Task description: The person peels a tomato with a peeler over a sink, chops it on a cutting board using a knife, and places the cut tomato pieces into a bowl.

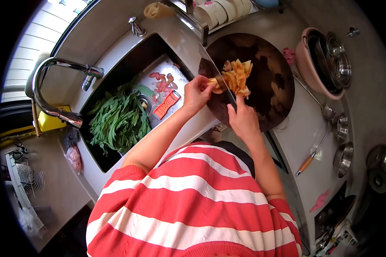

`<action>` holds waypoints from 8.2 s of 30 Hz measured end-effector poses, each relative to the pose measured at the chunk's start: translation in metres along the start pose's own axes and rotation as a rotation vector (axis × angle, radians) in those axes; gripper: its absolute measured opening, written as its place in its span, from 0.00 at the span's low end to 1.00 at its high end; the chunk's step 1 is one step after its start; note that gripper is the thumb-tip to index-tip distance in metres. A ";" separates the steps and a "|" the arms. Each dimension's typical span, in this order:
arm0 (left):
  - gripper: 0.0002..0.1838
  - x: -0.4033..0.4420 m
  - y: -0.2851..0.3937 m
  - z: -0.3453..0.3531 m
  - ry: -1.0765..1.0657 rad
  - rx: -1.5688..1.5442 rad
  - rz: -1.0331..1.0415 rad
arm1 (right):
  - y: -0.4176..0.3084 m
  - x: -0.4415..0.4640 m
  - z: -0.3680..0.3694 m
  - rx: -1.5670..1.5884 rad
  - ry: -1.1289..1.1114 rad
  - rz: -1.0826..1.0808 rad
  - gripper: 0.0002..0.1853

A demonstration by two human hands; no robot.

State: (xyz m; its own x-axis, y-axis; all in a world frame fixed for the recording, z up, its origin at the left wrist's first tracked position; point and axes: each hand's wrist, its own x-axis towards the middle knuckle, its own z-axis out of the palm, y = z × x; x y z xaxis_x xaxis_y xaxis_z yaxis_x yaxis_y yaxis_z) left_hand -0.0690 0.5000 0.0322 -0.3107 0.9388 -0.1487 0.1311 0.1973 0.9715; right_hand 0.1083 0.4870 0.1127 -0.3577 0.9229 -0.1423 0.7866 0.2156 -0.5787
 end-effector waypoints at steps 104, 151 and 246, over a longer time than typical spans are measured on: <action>0.16 0.068 -0.013 0.020 0.097 0.427 0.471 | 0.267 -0.130 -0.103 -0.377 1.029 0.225 0.07; 0.30 0.057 0.081 0.137 0.006 0.287 0.915 | 0.053 -0.072 0.015 1.080 0.428 0.268 0.10; 0.40 0.081 0.008 0.129 0.235 1.081 0.625 | 0.114 -0.095 -0.057 0.854 0.643 0.318 0.09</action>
State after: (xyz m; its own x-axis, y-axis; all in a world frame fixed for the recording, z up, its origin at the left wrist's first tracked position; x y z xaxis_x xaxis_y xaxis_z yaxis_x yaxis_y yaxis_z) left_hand 0.0285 0.6143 0.0043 -0.0633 0.9042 0.4224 0.9789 -0.0263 0.2028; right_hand 0.2603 0.4420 0.1059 0.3199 0.9438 -0.0827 0.1031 -0.1215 -0.9872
